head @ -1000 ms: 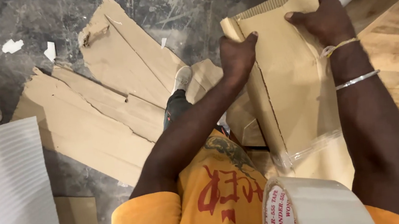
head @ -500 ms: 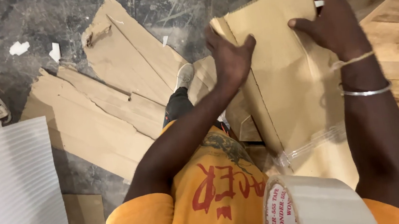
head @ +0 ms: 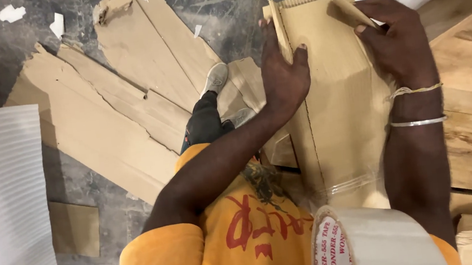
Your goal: The person wraps wooden furniture components in foam padding and corrugated cardboard, securing the packaging with adhesive tape.
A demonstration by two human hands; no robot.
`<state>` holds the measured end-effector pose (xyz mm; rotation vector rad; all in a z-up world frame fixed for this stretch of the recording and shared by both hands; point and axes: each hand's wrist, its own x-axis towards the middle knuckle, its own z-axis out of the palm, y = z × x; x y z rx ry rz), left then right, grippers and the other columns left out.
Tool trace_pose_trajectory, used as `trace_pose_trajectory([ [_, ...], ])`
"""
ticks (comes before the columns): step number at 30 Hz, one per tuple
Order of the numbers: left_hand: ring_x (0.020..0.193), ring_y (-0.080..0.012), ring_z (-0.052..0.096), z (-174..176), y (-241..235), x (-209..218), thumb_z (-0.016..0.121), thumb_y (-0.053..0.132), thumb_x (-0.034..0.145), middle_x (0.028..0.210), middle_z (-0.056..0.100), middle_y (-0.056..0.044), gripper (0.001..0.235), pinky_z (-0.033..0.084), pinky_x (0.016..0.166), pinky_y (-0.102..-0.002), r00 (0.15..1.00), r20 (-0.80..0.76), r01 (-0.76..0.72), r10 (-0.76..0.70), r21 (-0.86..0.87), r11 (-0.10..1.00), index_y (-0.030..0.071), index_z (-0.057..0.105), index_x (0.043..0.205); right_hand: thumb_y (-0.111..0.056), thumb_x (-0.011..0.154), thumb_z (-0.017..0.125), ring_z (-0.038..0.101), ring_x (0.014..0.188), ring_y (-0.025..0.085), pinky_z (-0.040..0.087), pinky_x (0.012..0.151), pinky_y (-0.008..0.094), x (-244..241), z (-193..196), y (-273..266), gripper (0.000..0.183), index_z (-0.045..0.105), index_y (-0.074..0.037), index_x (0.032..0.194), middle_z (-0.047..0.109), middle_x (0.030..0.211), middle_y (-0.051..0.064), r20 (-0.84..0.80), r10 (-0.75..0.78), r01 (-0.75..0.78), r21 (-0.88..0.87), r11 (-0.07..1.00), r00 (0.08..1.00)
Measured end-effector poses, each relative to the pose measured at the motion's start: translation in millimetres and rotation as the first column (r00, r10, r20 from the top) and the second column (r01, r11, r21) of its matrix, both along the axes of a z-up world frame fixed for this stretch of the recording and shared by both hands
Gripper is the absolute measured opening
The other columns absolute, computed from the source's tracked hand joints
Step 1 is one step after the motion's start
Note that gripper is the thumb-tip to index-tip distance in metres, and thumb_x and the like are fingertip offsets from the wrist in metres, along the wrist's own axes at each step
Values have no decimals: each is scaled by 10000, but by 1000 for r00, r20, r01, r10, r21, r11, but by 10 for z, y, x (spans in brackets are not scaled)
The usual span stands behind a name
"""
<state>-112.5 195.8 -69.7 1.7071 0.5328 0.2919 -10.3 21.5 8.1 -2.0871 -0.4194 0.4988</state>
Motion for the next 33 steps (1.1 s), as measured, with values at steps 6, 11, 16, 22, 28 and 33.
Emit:
trace_pose_trajectory([
  [6,1606,-472,202,-75,-15,-8,635,90,966,1672,220,-368,743,222,1323,-487,999,31,34,-36,53,998,-111,257,1573,-28,920,642,585,1029,132,477,877,274,-13,193,166,313,694,1,1227,608,1239,41,19,46,-46,-27,999,999],
  [11,1614,-455,209,-172,146,-16,619,159,1002,1715,161,-358,734,277,1310,-479,996,77,42,-42,1,999,-73,259,1599,-169,1027,675,584,1041,118,481,802,264,2,257,313,189,724,-14,1122,568,1208,18,-4,-42,42,-54,998,999],
  [16,1199,-430,654,-516,490,59,583,423,997,1293,598,-309,694,578,921,-517,998,-62,-67,29,-805,589,-25,460,1513,-205,978,715,606,1027,129,515,794,286,-43,414,421,167,747,-86,1091,586,1203,32,54,-55,66,-214,975,997],
  [22,1164,-245,696,-978,454,150,588,401,1046,1308,674,-164,561,598,1001,-449,960,212,204,-182,-977,-61,26,502,1454,-83,1025,770,637,1099,164,546,989,309,10,48,119,108,760,-5,1098,636,1191,69,144,96,-90,-48,995,985],
  [28,1222,-229,688,-988,665,209,594,321,1092,1361,669,-154,513,575,1096,-416,894,366,304,-260,-920,-248,21,497,1496,-36,982,758,633,1102,191,533,944,306,51,33,112,103,735,14,1069,671,1135,90,109,114,-107,-65,992,987],
  [33,1124,-252,720,-799,622,274,543,374,1085,1279,682,-190,543,589,1022,-431,901,334,284,-276,-937,-205,-43,509,1431,-19,958,738,642,1079,214,516,943,310,15,144,201,130,713,12,1082,672,1136,108,214,130,-131,-13,991,968],
])
